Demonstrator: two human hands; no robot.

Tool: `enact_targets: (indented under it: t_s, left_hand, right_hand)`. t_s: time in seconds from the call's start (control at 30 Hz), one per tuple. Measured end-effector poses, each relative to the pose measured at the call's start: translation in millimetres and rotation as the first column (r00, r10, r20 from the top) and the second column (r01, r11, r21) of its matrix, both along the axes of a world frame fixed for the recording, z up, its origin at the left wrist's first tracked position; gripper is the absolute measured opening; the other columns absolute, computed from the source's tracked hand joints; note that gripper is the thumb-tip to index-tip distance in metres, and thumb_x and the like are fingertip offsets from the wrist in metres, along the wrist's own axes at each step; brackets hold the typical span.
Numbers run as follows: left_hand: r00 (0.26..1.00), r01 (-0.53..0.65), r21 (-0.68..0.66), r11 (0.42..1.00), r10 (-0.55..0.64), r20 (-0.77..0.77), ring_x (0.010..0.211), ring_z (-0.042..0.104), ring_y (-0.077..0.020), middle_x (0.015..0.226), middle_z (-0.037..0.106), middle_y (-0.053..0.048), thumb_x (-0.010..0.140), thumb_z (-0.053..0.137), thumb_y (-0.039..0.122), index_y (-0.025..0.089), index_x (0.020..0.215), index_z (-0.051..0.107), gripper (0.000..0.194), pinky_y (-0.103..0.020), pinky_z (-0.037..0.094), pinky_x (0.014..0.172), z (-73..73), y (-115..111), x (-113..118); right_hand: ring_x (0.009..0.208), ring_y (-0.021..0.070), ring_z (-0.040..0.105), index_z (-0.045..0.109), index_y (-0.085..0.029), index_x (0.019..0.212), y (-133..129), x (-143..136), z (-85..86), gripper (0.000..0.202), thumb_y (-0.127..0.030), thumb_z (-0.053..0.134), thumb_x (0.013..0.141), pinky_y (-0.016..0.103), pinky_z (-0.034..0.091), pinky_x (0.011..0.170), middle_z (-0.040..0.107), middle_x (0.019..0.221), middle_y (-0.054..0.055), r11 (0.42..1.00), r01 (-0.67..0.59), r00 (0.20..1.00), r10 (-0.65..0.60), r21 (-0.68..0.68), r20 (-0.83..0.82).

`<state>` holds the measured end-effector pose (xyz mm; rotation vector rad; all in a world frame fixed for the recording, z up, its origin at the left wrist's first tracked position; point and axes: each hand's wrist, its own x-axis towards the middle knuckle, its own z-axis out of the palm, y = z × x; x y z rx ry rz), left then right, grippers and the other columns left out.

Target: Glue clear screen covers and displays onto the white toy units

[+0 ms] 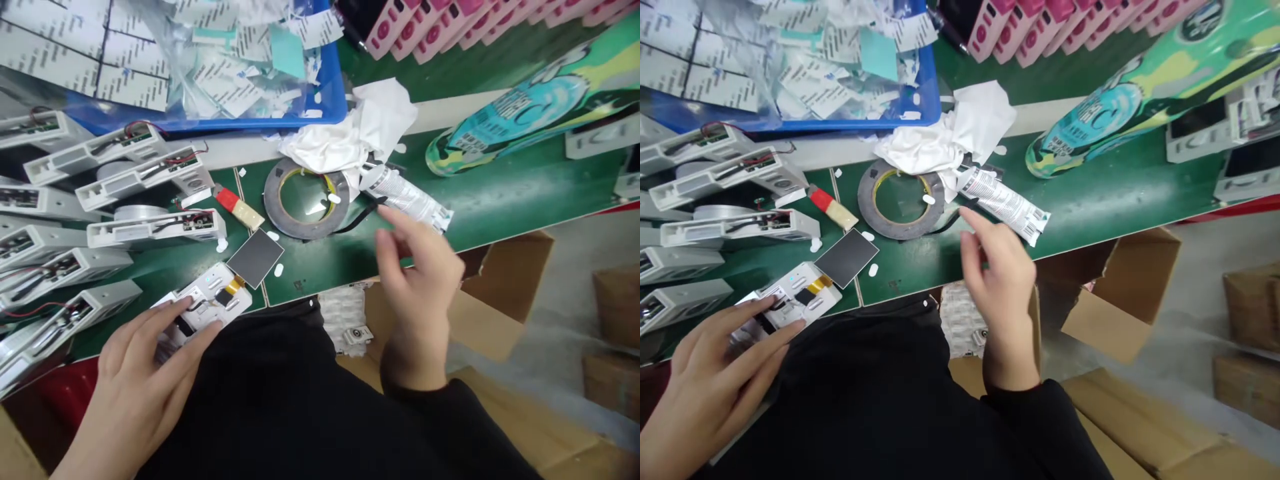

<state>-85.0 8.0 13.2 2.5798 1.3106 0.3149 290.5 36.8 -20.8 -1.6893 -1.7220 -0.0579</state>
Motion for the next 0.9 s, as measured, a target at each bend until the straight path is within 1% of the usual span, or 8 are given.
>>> enact_targets:
  t_s: [0.13, 0.23, 0.3, 0.4, 0.6, 0.67, 0.77, 0.9]
  left_hand:
    - [0.997, -0.001, -0.048, 0.999, 0.004, 0.075, 0.138, 0.065, -0.0304, 0.158, 0.061, -0.011, 0.103, 0.068, 0.009, 0.028, 0.140, 0.072, 0.042, -0.051, 0.046, 0.127, 26.3, 2, 16]
    - [0.978, 0.058, -0.038, 0.998, -0.049, 0.205, 0.138, 0.066, -0.0227, 0.157, 0.063, -0.009, 0.106, 0.068, 0.015, 0.022, 0.137, 0.072, 0.033, -0.031, 0.054, 0.117, 41.2, 12, 51]
    - [0.955, 0.133, -0.047, 0.990, -0.116, 0.271, 0.134, 0.068, -0.0196, 0.152, 0.066, -0.010, 0.108, 0.063, 0.015, 0.020, 0.134, 0.071, 0.027, -0.030, 0.056, 0.114, 39.3, 24, 83]
    - [0.928, 0.172, 0.118, 0.978, -0.201, 0.313, 0.117, 0.075, -0.0229, 0.132, 0.077, -0.009, 0.105, 0.066, 0.011, 0.020, 0.120, 0.070, 0.018, -0.036, 0.062, 0.099, 18.4, 46, 139]
    - [0.964, -0.059, 0.429, 0.901, -0.060, 0.259, 0.098, 0.075, -0.0219, 0.105, 0.082, -0.008, 0.107, 0.062, 0.011, 0.012, 0.119, 0.075, 0.017, -0.034, 0.057, 0.086, -38.2, 73, 226]
    - [0.965, -0.058, 0.432, 0.900, -0.059, 0.254, 0.086, 0.070, -0.0206, 0.091, 0.079, -0.004, 0.108, 0.058, 0.009, 0.016, 0.101, 0.076, 0.021, -0.035, 0.053, 0.080, -50.7, 77, 236]
    - [0.960, -0.018, 0.414, 0.910, -0.099, 0.261, 0.079, 0.064, -0.0194, 0.079, 0.072, -0.001, 0.109, 0.053, 0.008, 0.020, 0.085, 0.073, 0.034, -0.035, 0.048, 0.078, -61.9, 80, 236]
    - [0.949, -0.005, 0.377, 0.926, -0.114, 0.294, 0.081, 0.064, -0.0188, 0.083, 0.074, -0.002, 0.110, 0.054, 0.010, 0.020, 0.086, 0.074, 0.032, -0.036, 0.049, 0.084, -67.6, 82, 229]
  right_hand:
    - [0.078, 0.0183, 0.058, 0.082, -0.027, 0.115, 21, 37, -1.6, 0.016, -0.026, 0.068, 0.108, 0.034, 0.042, 0.068, 0.070, 0.093, 0.005, 0.999, -0.052, 0.939, 0.051, -0.005, 0.341]
    - [0.079, 0.0192, 0.048, 0.082, -0.027, 0.105, 35, 48, 2.0, 0.011, -0.029, 0.072, 0.107, 0.036, 0.032, 0.070, 0.072, 0.096, 0.006, 0.984, -0.180, 0.839, 0.151, 0.006, 0.523]
    - [0.080, 0.0194, 0.044, 0.081, -0.026, 0.096, 41, 52, 5.4, 0.012, -0.027, 0.074, 0.105, 0.036, 0.028, 0.072, 0.071, 0.095, 0.006, 0.968, -0.249, 0.802, 0.185, 0.035, 0.568]
    - [0.080, 0.0192, 0.041, 0.077, -0.025, 0.086, 44, 55, 10.8, 0.017, -0.024, 0.076, 0.103, 0.037, 0.025, 0.073, 0.070, 0.093, 0.005, 0.950, -0.309, 0.780, 0.231, 0.036, 0.582]
    - [0.077, 0.0191, 0.044, 0.073, -0.025, 0.086, 36, 60, 16.4, 0.020, -0.022, 0.069, 0.106, 0.038, 0.029, 0.070, 0.070, 0.088, 0.005, 0.928, -0.372, 0.788, 0.329, -0.023, 0.520]
    - [0.075, 0.0188, 0.047, 0.073, -0.025, 0.088, 32, 59, 11.5, 0.020, -0.023, 0.067, 0.106, 0.037, 0.032, 0.068, 0.069, 0.085, 0.004, 0.925, -0.377, 0.813, 0.356, -0.050, 0.460]
    - [0.073, 0.0179, 0.056, 0.074, -0.024, 0.088, 27, 56, -2.1, 0.016, -0.024, 0.069, 0.103, 0.035, 0.041, 0.067, 0.067, 0.080, 0.003, 0.917, -0.390, 0.905, 0.399, -0.087, 0.148]
    - [0.071, 0.0170, 0.059, 0.075, -0.024, 0.088, 13, 60, -17.1, 0.016, -0.025, 0.068, 0.102, 0.032, 0.044, 0.065, 0.063, 0.077, 0.002, 0.974, -0.221, 0.958, 0.209, -0.044, -0.195]
